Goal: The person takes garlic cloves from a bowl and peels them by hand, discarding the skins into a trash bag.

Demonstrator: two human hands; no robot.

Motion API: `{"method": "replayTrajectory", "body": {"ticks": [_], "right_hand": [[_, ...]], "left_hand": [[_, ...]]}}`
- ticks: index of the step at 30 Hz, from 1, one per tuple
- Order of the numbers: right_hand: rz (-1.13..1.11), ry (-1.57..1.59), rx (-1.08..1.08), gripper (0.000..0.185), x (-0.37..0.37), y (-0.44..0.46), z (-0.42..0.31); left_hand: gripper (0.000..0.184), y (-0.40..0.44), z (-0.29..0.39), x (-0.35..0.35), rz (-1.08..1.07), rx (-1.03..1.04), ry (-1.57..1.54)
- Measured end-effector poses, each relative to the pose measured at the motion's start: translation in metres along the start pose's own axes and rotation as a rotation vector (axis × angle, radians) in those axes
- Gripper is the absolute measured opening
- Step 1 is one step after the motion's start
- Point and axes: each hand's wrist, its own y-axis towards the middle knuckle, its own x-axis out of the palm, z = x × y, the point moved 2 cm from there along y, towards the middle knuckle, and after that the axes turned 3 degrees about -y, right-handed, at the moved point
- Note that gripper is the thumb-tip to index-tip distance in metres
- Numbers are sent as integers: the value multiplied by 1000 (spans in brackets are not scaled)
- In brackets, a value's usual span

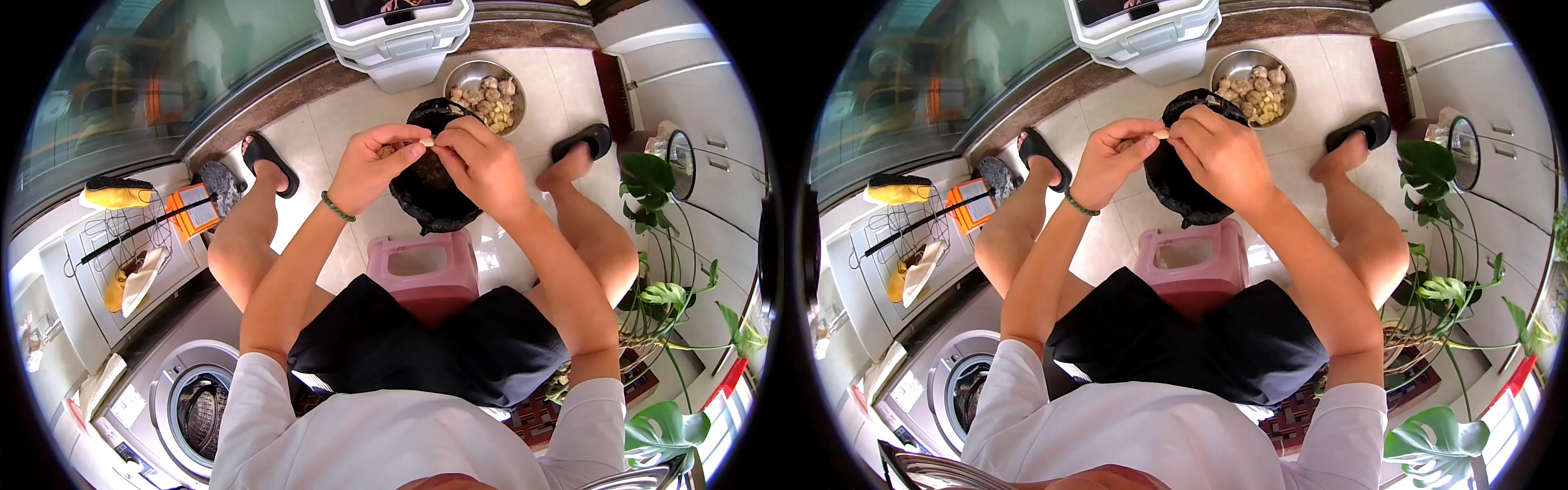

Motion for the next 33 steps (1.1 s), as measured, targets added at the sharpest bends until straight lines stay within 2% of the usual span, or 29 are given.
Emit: {"method": "replayTrajectory", "body": {"ticks": [5, 12, 17, 22, 27, 33], "right_hand": [[38, 64, 48, 12, -2, -2, 1], [31, 122, 9, 14, -5, -3, 1], [96, 270, 35, 22, 0, -4, -1], [73, 226, -7, 24, 2, -4, -1], [12, 213, 2, 26, 5, -4, -3], [-14, 160, 2, 26, 7, -5, -2]], "left_hand": [[22, 0, 2, 0, 37, 10, 4], [23, 0, 2, -1, 32, 15, 3], [22, 1, -6, -1, 23, 31, 12], [22, 0, -4, 1, -12, 66, 81], [18, 0, -1, 4, -19, 209, 157], [16, -1, -10, 7, 56, 231, 85]]}}
